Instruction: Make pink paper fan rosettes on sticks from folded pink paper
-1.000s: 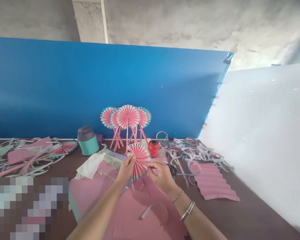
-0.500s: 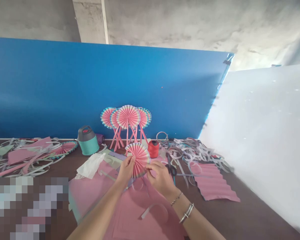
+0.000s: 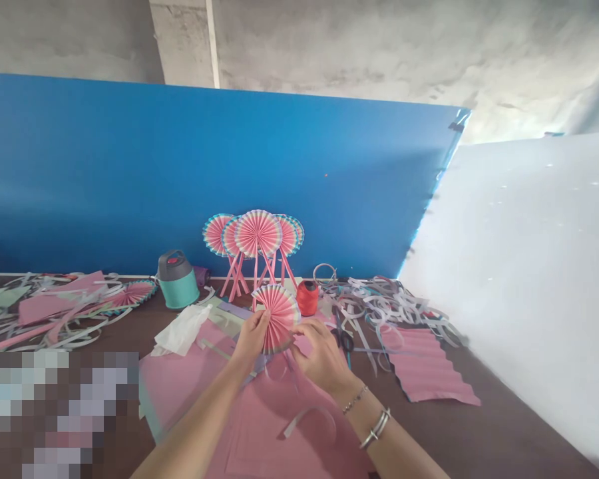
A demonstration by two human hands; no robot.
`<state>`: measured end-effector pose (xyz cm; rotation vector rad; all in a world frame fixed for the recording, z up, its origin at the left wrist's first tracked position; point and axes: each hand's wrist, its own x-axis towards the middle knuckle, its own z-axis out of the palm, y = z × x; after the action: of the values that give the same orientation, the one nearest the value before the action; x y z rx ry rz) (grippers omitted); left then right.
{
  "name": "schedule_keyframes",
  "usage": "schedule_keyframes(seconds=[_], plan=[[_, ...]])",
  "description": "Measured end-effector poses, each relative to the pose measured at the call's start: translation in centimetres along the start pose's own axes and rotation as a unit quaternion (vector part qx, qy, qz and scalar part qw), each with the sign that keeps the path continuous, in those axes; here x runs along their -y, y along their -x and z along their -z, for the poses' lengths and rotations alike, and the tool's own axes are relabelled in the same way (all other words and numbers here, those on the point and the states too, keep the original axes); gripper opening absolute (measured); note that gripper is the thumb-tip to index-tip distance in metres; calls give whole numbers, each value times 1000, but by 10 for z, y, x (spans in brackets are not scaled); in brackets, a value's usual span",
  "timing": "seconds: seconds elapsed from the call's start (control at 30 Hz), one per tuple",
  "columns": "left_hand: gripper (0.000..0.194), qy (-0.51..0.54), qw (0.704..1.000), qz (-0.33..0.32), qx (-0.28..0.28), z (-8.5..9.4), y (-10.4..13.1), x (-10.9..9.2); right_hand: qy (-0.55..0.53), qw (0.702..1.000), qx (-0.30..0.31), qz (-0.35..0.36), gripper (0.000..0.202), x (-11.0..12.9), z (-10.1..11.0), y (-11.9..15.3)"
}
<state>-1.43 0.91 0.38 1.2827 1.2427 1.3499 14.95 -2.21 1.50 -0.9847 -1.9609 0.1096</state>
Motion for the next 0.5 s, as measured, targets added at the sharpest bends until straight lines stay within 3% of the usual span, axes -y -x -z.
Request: schedule_keyframes(seconds=[0.5], plan=[[47,-21,1000,8,6,7,-5,0,21,999,29,6,8,-2,14,-7]])
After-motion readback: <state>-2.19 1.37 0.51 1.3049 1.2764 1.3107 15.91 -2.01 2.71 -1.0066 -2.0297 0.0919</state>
